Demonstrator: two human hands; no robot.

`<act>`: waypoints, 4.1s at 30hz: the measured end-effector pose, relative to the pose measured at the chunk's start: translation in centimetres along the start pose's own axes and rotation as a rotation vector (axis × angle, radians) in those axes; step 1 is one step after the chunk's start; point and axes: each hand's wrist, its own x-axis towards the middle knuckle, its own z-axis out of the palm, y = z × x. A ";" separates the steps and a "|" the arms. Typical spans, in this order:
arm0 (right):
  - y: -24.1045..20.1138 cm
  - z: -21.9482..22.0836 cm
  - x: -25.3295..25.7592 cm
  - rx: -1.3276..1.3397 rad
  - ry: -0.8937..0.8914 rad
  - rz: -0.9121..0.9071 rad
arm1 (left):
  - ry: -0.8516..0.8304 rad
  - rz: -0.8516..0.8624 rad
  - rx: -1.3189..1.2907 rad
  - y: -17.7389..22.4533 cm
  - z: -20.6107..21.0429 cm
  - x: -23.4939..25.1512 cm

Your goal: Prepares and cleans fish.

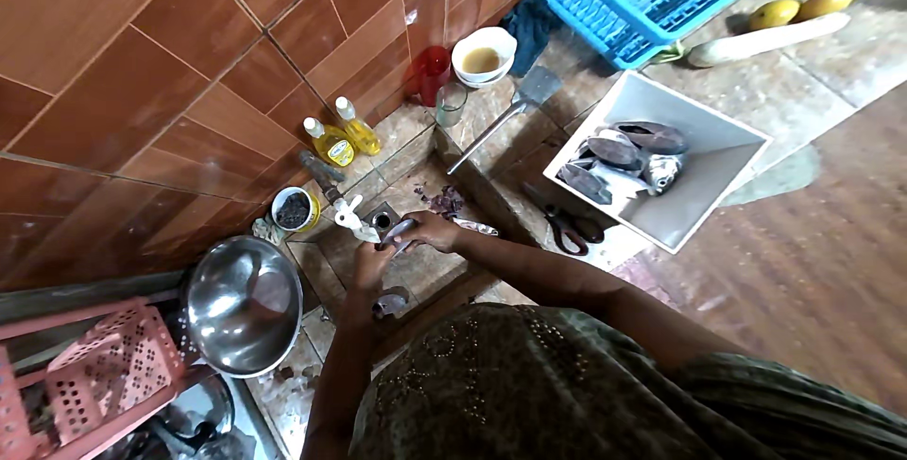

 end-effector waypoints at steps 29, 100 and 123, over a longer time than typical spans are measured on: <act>-0.7 -0.8 -0.3 -0.009 -0.038 -0.003 | -0.086 0.031 -0.247 -0.3 0.1 0.1; -1.8 -0.2 0.7 -0.065 0.059 0.008 | 0.013 -0.023 -0.185 -0.6 0.6 1.0; -1.1 -1.6 2.0 0.111 0.063 0.135 | -0.093 -0.198 -1.018 -2.1 0.8 0.6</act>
